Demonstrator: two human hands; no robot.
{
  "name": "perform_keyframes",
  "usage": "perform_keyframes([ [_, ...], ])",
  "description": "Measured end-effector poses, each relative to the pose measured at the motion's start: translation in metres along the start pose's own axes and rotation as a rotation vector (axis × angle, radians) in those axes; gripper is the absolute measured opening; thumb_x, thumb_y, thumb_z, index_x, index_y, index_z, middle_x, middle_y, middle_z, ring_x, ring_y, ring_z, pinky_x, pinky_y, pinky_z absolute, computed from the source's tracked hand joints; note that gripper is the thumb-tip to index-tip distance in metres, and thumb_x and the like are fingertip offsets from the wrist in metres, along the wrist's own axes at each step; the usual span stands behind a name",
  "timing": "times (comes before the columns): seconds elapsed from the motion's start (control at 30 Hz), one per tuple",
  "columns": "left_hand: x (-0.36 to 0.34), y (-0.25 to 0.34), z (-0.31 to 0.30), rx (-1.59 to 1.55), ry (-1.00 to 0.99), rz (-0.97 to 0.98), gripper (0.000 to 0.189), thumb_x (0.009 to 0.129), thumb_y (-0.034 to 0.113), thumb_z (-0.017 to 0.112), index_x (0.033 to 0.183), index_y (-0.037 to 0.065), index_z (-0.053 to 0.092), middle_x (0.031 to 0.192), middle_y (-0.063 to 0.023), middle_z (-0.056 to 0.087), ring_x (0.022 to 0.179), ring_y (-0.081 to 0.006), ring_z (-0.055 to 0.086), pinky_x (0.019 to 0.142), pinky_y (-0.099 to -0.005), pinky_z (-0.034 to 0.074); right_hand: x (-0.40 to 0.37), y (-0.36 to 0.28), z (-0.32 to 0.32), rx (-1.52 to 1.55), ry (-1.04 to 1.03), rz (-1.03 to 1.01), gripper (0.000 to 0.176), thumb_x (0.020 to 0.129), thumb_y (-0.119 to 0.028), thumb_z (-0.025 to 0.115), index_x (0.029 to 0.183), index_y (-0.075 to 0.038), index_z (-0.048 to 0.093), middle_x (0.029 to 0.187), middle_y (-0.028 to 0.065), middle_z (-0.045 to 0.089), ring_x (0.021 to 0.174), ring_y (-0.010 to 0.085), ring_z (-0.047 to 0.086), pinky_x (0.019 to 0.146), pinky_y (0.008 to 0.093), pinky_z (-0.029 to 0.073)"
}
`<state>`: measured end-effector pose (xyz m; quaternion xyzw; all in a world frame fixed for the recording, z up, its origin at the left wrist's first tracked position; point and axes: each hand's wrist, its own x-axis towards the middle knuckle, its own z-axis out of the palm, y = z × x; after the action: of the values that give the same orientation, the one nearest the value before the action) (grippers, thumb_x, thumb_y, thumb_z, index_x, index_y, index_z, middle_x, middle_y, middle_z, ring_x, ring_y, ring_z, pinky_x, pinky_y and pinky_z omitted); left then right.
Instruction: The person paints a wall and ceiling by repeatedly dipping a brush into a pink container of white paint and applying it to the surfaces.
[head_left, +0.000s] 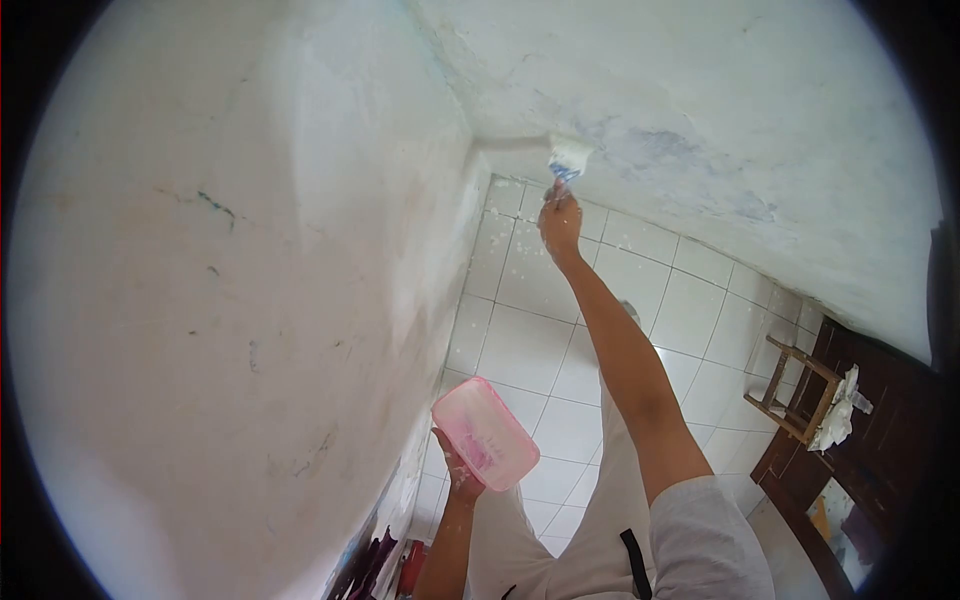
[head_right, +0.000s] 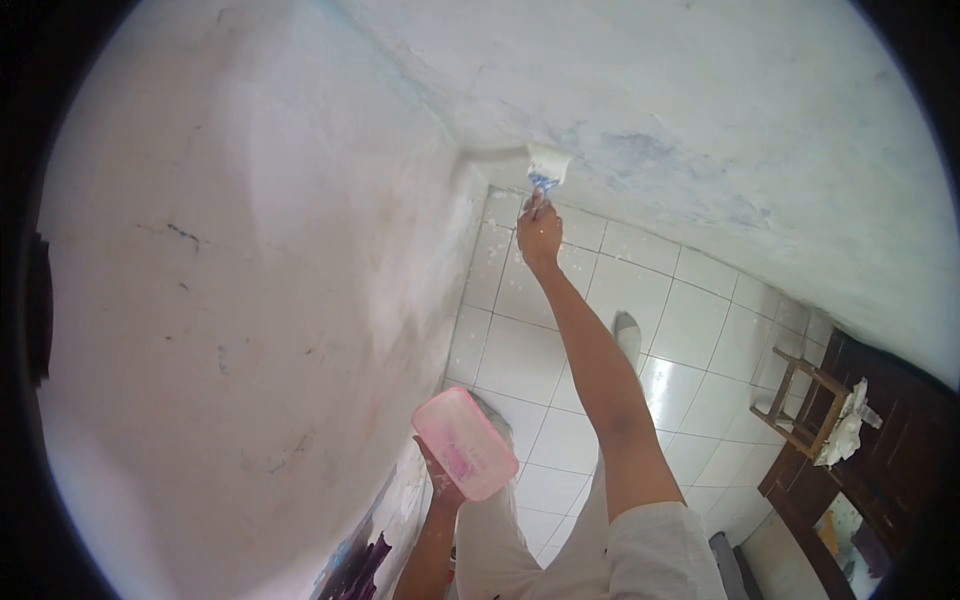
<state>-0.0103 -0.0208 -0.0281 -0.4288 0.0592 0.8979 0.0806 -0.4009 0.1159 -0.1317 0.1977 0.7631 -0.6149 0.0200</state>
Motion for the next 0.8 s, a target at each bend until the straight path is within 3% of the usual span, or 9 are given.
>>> perform_keyframes([
  [0.03, 0.000, 0.000, 0.000, -0.009, -0.001, -0.007, 0.088, 0.084, 0.077, 0.050, 0.150, 0.020, 0.035, 0.145, -0.0051, 0.046, 0.133, -0.0282, 0.046, 0.110, -0.0536, 0.041, 0.000, 0.019, 0.001, 0.010, -0.101, 0.200, 0.044, 0.105, -0.030, 0.045, 0.076, 0.001, 0.056, 0.059, 0.0088, 0.058, 0.047, 0.0172, 0.054, 0.046, 0.0332, 0.039],
  [0.17, -0.001, -0.002, -0.002, -0.027, -0.026, -0.023, 0.088, 0.084, 0.076, 0.052, 0.150, 0.021, 0.035, 0.147, -0.0054, 0.045, 0.135, -0.0300, 0.044, 0.111, -0.0565, 0.037, 0.020, 0.067, 0.005, 0.145, -0.089, 0.403, 0.048, 0.104, -0.032, 0.046, 0.072, 0.001, 0.057, 0.055, 0.0090, 0.056, 0.046, 0.0171, 0.055, 0.045, 0.0330, 0.039],
  [0.27, -0.002, -0.002, -0.004, -0.040, -0.052, -0.040, 0.088, 0.084, 0.075, 0.053, 0.150, 0.021, 0.035, 0.149, -0.0056, 0.045, 0.136, -0.0313, 0.044, 0.112, -0.0588, 0.035, -0.003, -0.039, -0.019, 0.203, -0.003, 0.222, 0.051, 0.105, -0.032, 0.045, 0.069, 0.002, 0.058, 0.051, 0.0087, 0.054, 0.045, 0.0158, 0.054, 0.045, 0.0327, 0.038],
  [0.37, -0.001, -0.002, -0.012, -0.056, -0.075, -0.056, 0.088, 0.084, 0.075, 0.054, 0.151, 0.021, 0.036, 0.150, -0.0057, 0.044, 0.137, -0.0322, 0.043, 0.112, -0.0603, 0.034, -0.051, -0.143, -0.048, -0.035, 0.026, -0.007, 0.048, 0.105, -0.029, 0.045, 0.072, 0.003, 0.058, 0.051, 0.0096, 0.053, 0.044, 0.0164, 0.053, 0.046, 0.0329, 0.039],
  [0.43, 0.000, -0.001, -0.023, -0.106, -0.028, -0.056, 0.088, 0.084, 0.075, 0.054, 0.151, 0.021, 0.036, 0.150, -0.0057, 0.044, 0.136, -0.0328, 0.044, 0.112, -0.0599, 0.033, -0.071, -0.178, -0.057, 0.000, 0.035, -0.106, 0.044, 0.105, -0.024, 0.044, 0.076, 0.004, 0.059, 0.054, 0.0133, 0.054, 0.046, 0.0229, 0.055, 0.049, 0.0364, 0.041],
  [0.53, 0.000, -0.002, -0.016, -0.084, -0.048, -0.040, 0.088, 0.084, 0.075, 0.054, 0.151, 0.020, 0.036, 0.150, -0.0061, 0.045, 0.136, -0.0331, 0.044, 0.112, -0.0597, 0.034, -0.054, -0.130, -0.040, -0.090, 0.197, -0.392, 0.042, 0.104, -0.023, 0.043, 0.077, 0.004, 0.060, 0.055, 0.0143, 0.054, 0.048, 0.0274, 0.056, 0.051, 0.0381, 0.044],
  [0.67, 0.003, -0.003, -0.031, -0.142, -0.054, -0.057, 0.088, 0.084, 0.074, 0.056, 0.151, 0.020, 0.035, 0.149, -0.0066, 0.046, 0.135, -0.0330, 0.045, 0.112, -0.0597, 0.034, 0.010, 0.027, -0.006, -0.246, 0.218, -0.282, 0.041, 0.104, -0.024, 0.043, 0.078, 0.003, 0.059, 0.056, 0.0133, 0.055, 0.048, 0.0281, 0.055, 0.051, 0.0392, 0.044],
  [0.73, -0.001, -0.006, -0.027, -0.152, -0.051, -0.056, 0.089, 0.084, 0.073, 0.056, 0.151, 0.020, 0.034, 0.148, -0.0070, 0.046, 0.134, -0.0329, 0.046, 0.111, -0.0601, 0.035, 0.014, 0.058, -0.004, -0.157, -0.035, 0.181, 0.041, 0.104, -0.027, 0.046, 0.078, 0.001, 0.059, 0.053, 0.0109, 0.053, 0.044, 0.0225, 0.052, 0.046, 0.0368, 0.042],
  [0.8, -0.003, -0.009, -0.025, -0.114, -0.072, -0.053, 0.089, 0.084, 0.074, 0.056, 0.151, 0.020, 0.033, 0.148, -0.0068, 0.046, 0.134, -0.0327, 0.046, 0.111, -0.0599, 0.036, 0.005, 0.038, -0.020, -0.067, -0.058, 0.286, 0.043, 0.104, -0.029, 0.046, 0.078, 0.001, 0.060, 0.052, 0.0097, 0.052, 0.042, 0.0200, 0.050, 0.044, 0.0355, 0.040],
])
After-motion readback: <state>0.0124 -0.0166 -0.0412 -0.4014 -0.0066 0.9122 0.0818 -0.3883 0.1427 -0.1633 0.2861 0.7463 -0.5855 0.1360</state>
